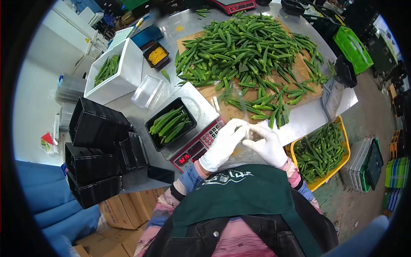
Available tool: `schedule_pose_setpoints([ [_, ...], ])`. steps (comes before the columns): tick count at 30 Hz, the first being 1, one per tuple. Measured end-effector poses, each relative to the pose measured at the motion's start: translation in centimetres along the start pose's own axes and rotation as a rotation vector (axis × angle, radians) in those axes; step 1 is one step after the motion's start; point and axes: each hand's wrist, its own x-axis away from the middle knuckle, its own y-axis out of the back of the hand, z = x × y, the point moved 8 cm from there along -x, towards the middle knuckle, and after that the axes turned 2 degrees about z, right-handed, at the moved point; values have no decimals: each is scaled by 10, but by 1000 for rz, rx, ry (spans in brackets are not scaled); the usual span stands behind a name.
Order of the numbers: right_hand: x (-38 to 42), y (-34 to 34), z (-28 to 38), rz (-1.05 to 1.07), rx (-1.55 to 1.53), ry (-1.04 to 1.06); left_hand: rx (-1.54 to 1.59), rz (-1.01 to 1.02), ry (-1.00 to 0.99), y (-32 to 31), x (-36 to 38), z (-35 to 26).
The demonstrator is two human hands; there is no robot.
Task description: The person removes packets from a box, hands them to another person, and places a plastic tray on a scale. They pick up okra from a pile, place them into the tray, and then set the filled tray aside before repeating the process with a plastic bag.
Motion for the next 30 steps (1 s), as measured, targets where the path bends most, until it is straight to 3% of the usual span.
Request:
schedule_pose_setpoints([
  [1,-1,2,-10,-50,-57,-42,-71,-2,-1,-3,-2,-4],
  [5,-1,9,-54,-226,-368,-248,165,-80,-47,-4,-4,-8],
  [8,0,27,-72,-288,-505,-339,-245,-613,-356,49,10,-37],
  [10,4,35,-85,-264,-555,-365,-85,-734,-396,69,16,-45],
  [11,4,35,-82,-280,-567,-382,-138,-647,-374,75,7,-40],
  [12,2,32,-71,-249,-610,-369,73,-441,-237,72,-4,-20],
  [13,1,25,-58,-178,-720,-377,499,-237,-116,54,-8,-8],
  [14,-6,18,-58,-80,-547,-226,900,11,24,25,-10,-5],
  [16,-3,-20,-90,-38,-307,-202,1040,130,174,-7,-10,-14],
  [17,-4,-15,-52,162,-258,-334,905,181,100,-9,-10,-14],
  [18,-4,-14,-40,-11,-199,-132,773,215,27,-8,-9,-15],
  [19,-5,-25,-52,-23,-309,-107,723,183,12,-6,-8,-12],
  [20,-7,-25,-52,75,-155,-157,677,140,-2,-4,-8,-14],
  [22,-7,-26,-51,75,-73,-148,636,140,-106,-7,-7,-37],
  [25,-4,-10,-23,-21,165,15,630,152,-125,-8,-7,-48],
  [28,-6,34,19,-228,191,48,577,54,-83,1,-6,-38],
  [30,-8,28,39,13,-232,24,529,35,-53,-4,-6,-36],
])
